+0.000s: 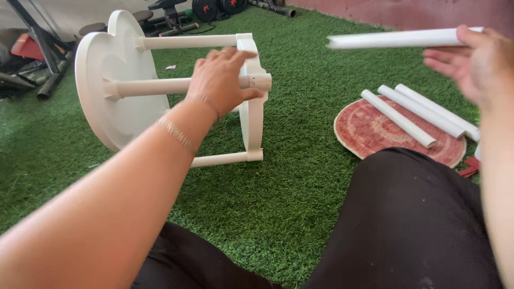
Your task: The person assembles a small white plastic stool by inserting vertical legs into a circular base, then attaching horizontal crossbars to connect the legs. The person flips the structure upright and secures the remaining crossbars to complete the assembly.
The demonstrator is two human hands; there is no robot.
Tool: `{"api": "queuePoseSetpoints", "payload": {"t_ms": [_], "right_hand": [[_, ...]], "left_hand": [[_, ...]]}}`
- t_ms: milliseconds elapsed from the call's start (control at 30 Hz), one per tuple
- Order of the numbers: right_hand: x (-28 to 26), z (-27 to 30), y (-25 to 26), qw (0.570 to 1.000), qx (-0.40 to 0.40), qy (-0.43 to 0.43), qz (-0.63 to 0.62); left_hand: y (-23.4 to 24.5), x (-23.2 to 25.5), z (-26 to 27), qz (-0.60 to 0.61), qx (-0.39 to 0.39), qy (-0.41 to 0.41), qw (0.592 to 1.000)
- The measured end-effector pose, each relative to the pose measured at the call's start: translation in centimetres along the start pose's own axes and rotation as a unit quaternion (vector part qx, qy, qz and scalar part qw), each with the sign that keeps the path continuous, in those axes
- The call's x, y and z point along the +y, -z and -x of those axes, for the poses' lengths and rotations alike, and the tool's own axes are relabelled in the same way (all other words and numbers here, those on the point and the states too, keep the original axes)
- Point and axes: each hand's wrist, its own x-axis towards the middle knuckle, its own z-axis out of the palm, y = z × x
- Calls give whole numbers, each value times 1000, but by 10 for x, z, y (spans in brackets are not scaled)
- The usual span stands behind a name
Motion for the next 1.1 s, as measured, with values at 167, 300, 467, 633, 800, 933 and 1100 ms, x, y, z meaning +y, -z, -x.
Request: {"api": "queuePoseSetpoints", "payload": {"t_ms": [167,300,467,633,800,933,1100], "right_hand": [[-6,32,-67,974,17,-105,-200],[13,52,-100,954,60,-169,-240],[31,65,-97,955,35,-189,-224],[41,68,-106,954,34,-209,-211],[44,72,-111,947,11,-224,-230],[39,78,-116,950,-7,-210,-230],[31,86,-123,946,-44,-214,-239]], "left_hand": [[-3,-5,-13,40,-84,60,994],[-1,-17,-4,74,-80,64,992],[-3,-21,-11,81,-100,58,990],[-5,-26,-5,89,-98,55,990],[-6,-24,-6,80,-99,61,990],[-4,-24,-6,69,-110,65,989],[-4,-25,-5,78,-110,62,989]]}}
